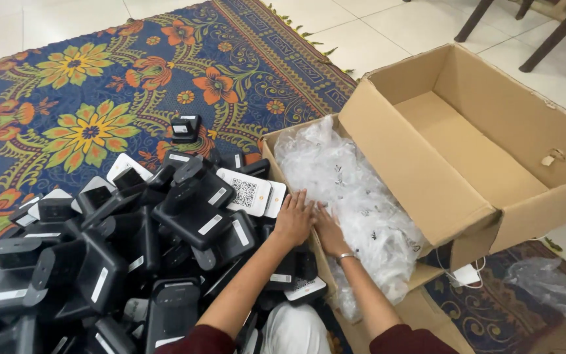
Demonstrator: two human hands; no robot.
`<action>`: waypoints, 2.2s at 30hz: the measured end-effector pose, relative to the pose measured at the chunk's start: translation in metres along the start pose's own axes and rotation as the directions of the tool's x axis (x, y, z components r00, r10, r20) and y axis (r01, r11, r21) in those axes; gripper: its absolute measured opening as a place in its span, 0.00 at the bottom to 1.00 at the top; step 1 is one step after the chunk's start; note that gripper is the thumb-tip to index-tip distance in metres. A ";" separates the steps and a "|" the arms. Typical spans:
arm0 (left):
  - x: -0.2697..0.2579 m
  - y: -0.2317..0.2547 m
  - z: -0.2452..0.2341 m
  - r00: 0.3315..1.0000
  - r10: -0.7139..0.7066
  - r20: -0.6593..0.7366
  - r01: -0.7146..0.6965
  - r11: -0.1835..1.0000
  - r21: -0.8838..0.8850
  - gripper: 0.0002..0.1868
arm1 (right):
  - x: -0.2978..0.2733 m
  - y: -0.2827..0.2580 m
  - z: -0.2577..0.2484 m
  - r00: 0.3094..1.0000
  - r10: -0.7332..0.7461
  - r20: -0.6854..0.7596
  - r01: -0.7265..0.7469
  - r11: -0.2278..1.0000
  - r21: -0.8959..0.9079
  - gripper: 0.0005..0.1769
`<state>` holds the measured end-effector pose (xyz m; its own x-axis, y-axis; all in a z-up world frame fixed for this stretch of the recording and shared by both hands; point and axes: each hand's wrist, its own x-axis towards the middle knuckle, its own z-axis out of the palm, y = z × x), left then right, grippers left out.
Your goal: The person sorts and packs small electronic devices into cardboard boxes while sitting on a patterned rug.
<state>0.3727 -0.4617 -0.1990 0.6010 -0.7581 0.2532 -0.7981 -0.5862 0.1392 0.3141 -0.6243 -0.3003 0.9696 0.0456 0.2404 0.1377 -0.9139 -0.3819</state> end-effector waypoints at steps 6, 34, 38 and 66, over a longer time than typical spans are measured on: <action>0.051 -0.016 0.037 0.971 -0.119 0.209 0.099 0.990 0.105 0.30 | -0.003 0.021 0.044 0.998 0.045 0.050 -0.040 0.994 -0.106 0.25; -0.072 0.015 -0.082 0.941 -0.108 0.320 0.129 0.991 -0.045 0.21 | -0.014 -0.089 -0.135 0.999 -0.025 0.029 0.019 0.980 0.200 0.33; -0.121 0.013 -0.142 0.982 -0.124 -0.146 0.095 0.977 -0.189 0.20 | -0.033 -0.187 -0.179 0.971 0.135 -0.196 -0.059 0.934 0.352 0.23; -0.704 -0.076 -0.334 0.084 -0.755 -0.650 0.760 0.471 -0.448 0.14 | -0.137 -0.765 -0.001 0.673 -0.735 0.081 0.396 0.451 0.800 0.11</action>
<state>-0.0039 0.2121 -0.0684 0.6254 0.5645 0.5387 0.0619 -0.7241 0.6869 0.0760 0.0688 -0.0404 0.5678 0.7353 0.3700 0.6075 -0.0710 -0.7911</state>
